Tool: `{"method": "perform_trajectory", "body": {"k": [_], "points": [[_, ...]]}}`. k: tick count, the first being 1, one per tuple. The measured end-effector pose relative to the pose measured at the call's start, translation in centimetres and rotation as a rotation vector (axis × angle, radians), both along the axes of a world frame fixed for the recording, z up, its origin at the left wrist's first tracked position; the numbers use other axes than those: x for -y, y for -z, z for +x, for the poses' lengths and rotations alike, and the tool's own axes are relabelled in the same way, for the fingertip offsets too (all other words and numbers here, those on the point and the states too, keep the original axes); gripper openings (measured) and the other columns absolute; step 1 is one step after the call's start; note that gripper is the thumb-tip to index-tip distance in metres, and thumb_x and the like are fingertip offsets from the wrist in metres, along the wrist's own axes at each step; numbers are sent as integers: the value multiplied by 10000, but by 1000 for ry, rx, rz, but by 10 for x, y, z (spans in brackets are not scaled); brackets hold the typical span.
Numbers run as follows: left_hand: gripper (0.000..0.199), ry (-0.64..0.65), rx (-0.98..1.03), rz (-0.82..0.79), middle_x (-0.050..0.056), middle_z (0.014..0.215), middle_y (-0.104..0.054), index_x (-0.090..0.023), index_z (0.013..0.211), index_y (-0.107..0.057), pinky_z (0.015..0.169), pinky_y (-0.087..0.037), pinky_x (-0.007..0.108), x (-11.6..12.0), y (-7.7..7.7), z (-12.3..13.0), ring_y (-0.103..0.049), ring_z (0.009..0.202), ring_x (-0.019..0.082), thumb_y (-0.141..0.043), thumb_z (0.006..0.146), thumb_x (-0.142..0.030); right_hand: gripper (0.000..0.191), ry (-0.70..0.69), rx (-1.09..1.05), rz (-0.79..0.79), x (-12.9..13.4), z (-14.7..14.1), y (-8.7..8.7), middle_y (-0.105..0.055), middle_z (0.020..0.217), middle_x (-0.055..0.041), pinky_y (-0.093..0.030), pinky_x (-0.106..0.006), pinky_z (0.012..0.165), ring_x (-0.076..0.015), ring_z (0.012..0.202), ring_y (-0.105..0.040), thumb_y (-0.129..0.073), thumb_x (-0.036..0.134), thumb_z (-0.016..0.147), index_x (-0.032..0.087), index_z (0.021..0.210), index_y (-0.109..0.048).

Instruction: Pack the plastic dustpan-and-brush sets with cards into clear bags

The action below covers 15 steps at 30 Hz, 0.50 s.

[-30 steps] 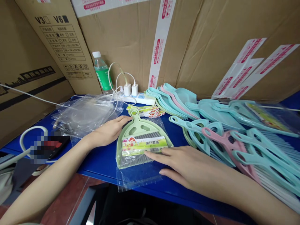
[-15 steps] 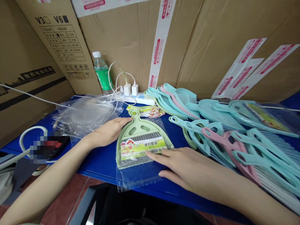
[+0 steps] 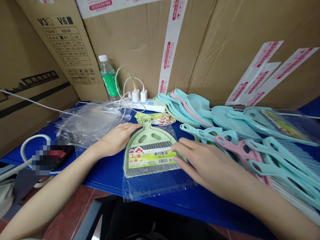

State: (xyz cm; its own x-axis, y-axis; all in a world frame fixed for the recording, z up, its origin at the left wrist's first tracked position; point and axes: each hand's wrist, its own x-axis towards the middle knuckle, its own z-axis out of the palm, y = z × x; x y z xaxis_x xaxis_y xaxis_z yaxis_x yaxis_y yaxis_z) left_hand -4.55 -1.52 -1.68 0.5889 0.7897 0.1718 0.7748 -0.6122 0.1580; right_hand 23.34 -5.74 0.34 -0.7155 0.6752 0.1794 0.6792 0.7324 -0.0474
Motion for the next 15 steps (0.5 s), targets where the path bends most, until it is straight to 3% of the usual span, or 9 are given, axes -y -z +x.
{"method": "perform_trajectory", "body": {"k": [3, 6, 11, 15], "points": [[400, -25, 29, 50, 134, 1221, -639, -150, 1305, -516, 975, -482, 456, 0, -3, 0, -580, 1138, 249, -291, 996, -268, 227, 133, 96, 10, -5, -3, 2, -684, 886, -67, -401, -309, 538, -219, 718, -666, -419, 144, 938, 165, 1013, -633], [386, 23, 57, 62, 131, 1190, -630, -150, 1285, -521, 972, -471, 464, 3, -7, 1, -563, 1113, 258, -354, 1001, -352, 346, 182, 164, -83, -7, -3, 3, -709, 983, -87, -442, -319, 569, -236, 779, -691, -393, 149, 951, 153, 1249, -570], [517, 289, 126, -4, 115, 1172, -570, -176, 1318, -496, 920, -474, 408, 14, -15, 7, -521, 1070, 251, -578, 905, -476, 638, 121, 144, -233, -5, 4, 6, -693, 1185, -139, -531, -383, 719, -290, 922, -701, -536, 384, 927, 143, 1491, -362], [667, 427, 135, -88, 84, 1056, -563, -192, 1291, -528, 858, -477, 377, 24, -17, 14, -523, 956, 235, -726, 765, -551, 723, 92, 152, -263, -6, 8, 10, -691, 1196, -154, -551, -403, 741, -310, 944, -700, -612, 324, 886, 123, 1516, -318]]}}
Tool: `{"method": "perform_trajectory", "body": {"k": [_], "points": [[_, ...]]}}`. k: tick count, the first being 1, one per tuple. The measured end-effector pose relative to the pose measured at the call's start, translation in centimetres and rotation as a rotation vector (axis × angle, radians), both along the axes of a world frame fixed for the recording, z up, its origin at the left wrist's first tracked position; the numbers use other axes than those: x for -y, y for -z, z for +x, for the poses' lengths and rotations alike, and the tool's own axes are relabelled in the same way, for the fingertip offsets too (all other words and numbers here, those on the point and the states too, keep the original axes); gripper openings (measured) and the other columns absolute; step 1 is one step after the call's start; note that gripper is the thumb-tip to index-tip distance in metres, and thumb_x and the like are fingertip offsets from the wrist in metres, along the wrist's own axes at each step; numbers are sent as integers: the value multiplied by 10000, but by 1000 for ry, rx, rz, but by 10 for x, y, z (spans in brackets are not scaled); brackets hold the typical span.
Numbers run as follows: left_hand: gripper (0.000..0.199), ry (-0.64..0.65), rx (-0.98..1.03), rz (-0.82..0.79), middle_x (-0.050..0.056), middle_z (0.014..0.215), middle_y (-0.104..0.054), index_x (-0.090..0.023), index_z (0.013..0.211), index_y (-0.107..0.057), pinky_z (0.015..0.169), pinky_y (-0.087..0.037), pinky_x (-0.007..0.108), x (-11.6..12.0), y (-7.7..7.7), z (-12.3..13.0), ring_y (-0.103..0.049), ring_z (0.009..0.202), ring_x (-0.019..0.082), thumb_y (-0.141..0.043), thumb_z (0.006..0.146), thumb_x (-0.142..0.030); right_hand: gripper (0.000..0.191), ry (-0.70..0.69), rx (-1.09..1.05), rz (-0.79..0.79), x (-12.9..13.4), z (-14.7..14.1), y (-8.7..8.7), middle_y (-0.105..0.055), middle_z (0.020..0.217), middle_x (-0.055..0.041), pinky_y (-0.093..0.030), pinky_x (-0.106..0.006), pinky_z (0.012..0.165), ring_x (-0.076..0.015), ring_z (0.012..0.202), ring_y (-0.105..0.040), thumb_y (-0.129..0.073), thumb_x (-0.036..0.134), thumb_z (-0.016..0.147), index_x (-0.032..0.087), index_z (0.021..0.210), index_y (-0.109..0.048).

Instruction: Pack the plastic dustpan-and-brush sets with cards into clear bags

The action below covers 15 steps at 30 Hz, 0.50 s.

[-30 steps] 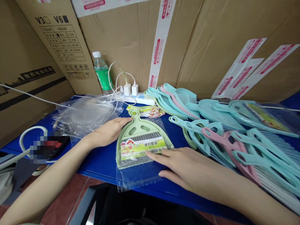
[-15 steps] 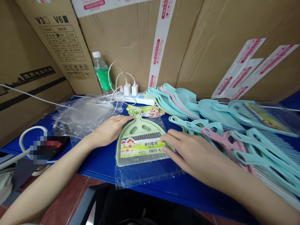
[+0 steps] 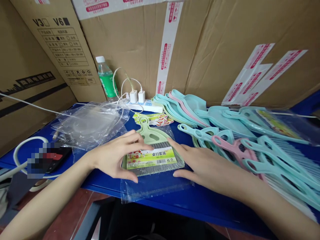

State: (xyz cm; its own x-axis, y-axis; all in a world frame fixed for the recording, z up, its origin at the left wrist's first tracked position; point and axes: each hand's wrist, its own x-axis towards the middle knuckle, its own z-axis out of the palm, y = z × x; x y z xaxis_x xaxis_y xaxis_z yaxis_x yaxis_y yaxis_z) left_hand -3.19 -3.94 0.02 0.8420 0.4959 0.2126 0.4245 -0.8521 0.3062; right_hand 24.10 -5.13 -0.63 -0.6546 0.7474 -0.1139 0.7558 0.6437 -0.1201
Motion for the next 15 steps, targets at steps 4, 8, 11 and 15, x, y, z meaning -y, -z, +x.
{"method": "perform_trajectory", "body": {"k": [4, 8, 11, 15], "points": [[638, 43, -63, -53, 50, 927, -560, -194, 1266, -555, 802, -472, 347, 6, 1, 4, -527, 857, 214, -785, 727, -448, 692, -16, 9, 28, -1, 0, 5, -707, 1155, -150, -557, -399, 705, -304, 907, -708, -574, 262, 907, 105, 1520, -295], [520, 45, -84, -62, 44, 907, -563, -200, 1233, -574, 819, -474, 352, 8, 2, 5, -547, 860, 215, -736, 748, -292, 660, -33, -2, 67, -2, 2, 9, -718, 1114, -149, -553, -384, 662, -284, 831, -712, -536, 264, 922, 87, 1514, -302], [468, 36, -85, -52, 37, 889, -569, -203, 1216, -580, 828, -479, 356, 9, 2, 5, -556, 845, 208, -680, 760, -229, 674, -30, 0, 43, -2, 3, 9, -714, 1127, -157, -552, -392, 679, -287, 839, -708, -529, 269, 925, 76, 1522, -280], [442, 33, -79, -44, 36, 881, -576, -191, 1191, -593, 807, -486, 337, 9, 2, 5, -564, 823, 197, -645, 752, -178, 747, -7, -5, -67, -3, 5, 5, -668, 1251, -172, -554, -410, 766, -310, 985, -687, -548, 258, 914, 81, 1549, -198]]}}
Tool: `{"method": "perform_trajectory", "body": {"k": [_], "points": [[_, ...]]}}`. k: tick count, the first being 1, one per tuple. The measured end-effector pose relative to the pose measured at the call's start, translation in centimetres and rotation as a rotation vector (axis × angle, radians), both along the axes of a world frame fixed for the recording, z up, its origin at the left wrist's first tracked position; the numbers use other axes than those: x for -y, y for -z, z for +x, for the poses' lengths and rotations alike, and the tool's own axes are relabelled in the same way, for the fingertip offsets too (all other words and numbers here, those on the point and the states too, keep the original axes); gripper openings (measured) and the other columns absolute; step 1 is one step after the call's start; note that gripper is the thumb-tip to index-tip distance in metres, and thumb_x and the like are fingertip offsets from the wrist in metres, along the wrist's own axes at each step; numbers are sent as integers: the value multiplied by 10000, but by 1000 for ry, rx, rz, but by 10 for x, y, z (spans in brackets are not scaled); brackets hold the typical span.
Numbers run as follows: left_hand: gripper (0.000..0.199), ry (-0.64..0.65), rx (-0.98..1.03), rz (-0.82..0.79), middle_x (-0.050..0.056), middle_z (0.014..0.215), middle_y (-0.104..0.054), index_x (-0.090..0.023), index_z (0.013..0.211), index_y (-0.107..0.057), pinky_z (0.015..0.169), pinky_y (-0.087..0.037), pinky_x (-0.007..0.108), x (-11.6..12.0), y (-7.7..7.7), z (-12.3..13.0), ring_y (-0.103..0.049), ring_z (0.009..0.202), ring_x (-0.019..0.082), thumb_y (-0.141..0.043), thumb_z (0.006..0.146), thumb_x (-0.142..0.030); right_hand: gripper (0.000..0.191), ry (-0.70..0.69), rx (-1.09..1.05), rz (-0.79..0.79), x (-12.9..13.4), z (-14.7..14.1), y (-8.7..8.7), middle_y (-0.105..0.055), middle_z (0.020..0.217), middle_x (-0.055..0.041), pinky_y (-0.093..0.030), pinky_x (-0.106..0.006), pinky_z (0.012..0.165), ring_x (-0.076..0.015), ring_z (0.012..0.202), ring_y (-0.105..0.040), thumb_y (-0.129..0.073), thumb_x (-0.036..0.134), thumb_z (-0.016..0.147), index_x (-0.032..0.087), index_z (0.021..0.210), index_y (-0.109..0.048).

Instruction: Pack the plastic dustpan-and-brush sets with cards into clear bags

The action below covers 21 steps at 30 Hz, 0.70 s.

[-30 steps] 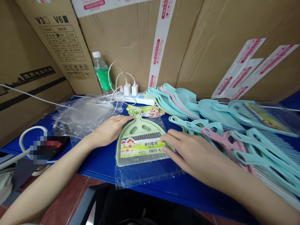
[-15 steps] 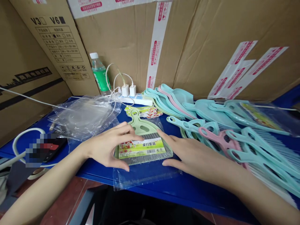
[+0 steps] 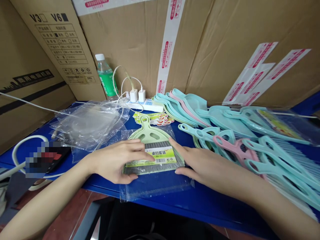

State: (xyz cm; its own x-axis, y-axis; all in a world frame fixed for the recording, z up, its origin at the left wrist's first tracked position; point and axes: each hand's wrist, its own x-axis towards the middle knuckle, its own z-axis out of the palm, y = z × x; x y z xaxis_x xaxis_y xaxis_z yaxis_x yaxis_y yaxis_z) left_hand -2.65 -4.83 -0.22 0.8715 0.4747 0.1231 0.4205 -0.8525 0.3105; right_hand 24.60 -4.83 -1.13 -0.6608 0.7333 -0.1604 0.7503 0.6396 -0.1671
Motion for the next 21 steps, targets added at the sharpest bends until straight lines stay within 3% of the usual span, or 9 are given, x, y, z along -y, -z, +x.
{"method": "perform_trajectory", "body": {"k": [4, 14, 21], "points": [[437, -12, -13, -12, 41, 912, -604, -200, 1186, -599, 824, -492, 330, -1, 1, -1, -579, 855, 198, -611, 754, -137, 781, 9, -24, -68, 1, 3, -2, -630, 1322, -156, -535, -404, 844, -311, 1087, -649, -558, 238, 898, 156, 1568, -166], [384, -71, -48, 60, 56, 1021, -652, -214, 1185, -616, 931, -496, 363, -4, 4, -2, -593, 997, 214, -555, 815, -131, 700, 15, 51, -127, 2, 7, 1, -709, 1100, -154, -511, -371, 748, -272, 911, -674, -406, 148, 918, 138, 1567, -144], [364, -93, -66, 82, 59, 1049, -664, -213, 1186, -628, 961, -500, 385, -8, 6, -2, -609, 994, 195, -487, 863, -125, 694, 34, 84, -38, 7, 3, -6, -731, 951, -125, -483, -326, 659, -250, 798, -692, -403, 77, 875, 121, 1549, -240]]}}
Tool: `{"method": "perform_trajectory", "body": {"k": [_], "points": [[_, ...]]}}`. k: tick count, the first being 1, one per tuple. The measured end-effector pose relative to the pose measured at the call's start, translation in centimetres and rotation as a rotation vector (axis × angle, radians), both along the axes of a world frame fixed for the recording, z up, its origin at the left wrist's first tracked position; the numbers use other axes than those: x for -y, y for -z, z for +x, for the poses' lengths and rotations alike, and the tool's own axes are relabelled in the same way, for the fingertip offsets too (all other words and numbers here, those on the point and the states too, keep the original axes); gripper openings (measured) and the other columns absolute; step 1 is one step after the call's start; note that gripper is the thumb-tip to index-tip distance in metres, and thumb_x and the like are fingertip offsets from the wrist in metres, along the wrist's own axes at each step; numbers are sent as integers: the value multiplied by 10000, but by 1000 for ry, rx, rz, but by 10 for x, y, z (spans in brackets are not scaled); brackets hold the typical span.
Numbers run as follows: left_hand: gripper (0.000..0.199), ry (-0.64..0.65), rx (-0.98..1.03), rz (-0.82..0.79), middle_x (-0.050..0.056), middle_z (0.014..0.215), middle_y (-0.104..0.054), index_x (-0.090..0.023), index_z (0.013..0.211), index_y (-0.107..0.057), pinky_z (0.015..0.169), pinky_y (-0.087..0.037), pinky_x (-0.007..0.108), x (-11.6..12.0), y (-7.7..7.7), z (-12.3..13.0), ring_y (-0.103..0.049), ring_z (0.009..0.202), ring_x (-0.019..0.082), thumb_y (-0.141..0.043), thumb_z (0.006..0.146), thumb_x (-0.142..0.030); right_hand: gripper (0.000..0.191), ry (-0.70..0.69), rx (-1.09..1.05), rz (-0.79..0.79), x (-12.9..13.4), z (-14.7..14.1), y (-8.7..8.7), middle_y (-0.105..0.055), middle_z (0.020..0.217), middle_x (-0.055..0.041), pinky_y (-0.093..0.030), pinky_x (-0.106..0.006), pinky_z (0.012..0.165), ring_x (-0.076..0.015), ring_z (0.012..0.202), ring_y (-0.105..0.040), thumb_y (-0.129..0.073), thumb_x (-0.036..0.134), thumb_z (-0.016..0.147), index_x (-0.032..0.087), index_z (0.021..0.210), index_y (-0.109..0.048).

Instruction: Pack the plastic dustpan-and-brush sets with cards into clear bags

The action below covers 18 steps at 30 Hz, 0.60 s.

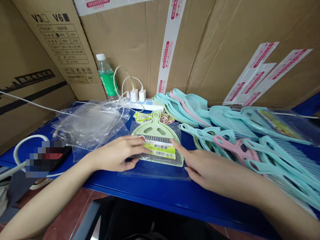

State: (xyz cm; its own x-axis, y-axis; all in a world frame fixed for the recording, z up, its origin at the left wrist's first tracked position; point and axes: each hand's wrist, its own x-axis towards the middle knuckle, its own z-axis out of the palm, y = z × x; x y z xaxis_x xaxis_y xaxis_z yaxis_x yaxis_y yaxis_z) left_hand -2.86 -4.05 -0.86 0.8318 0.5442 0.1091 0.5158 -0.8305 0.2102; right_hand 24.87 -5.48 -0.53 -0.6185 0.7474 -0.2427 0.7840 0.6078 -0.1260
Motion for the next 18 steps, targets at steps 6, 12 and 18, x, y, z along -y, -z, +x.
{"method": "perform_trajectory", "body": {"k": [6, 12, 18], "points": [[349, -5, -2, 26, 63, 1068, -669, -209, 1193, -624, 949, -512, 389, -1, 1, 0, -621, 991, 196, -473, 886, -137, 689, -29, -89, 58, -1, 2, 2, -743, 1011, -125, -512, -356, 676, -270, 844, -700, -469, 187, 904, 120, 1549, -237], [309, 0, -11, 35, 62, 1074, -670, -205, 1179, -623, 940, -508, 368, -1, 0, 0, -621, 1002, 193, -472, 915, -152, 665, -45, -92, 100, -2, 1, 5, -750, 944, -108, -503, -340, 618, -267, 776, -703, -506, 226, 922, 131, 1538, -275], [290, -75, 0, 145, 69, 970, -654, -173, 1147, -624, 884, -522, 381, -1, -2, -1, -623, 919, 204, -481, 965, -346, 593, -21, -41, 148, -3, -1, 7, -752, 931, -109, -469, -311, 580, -248, 737, -702, -413, 188, 944, 113, 1522, -304]]}}
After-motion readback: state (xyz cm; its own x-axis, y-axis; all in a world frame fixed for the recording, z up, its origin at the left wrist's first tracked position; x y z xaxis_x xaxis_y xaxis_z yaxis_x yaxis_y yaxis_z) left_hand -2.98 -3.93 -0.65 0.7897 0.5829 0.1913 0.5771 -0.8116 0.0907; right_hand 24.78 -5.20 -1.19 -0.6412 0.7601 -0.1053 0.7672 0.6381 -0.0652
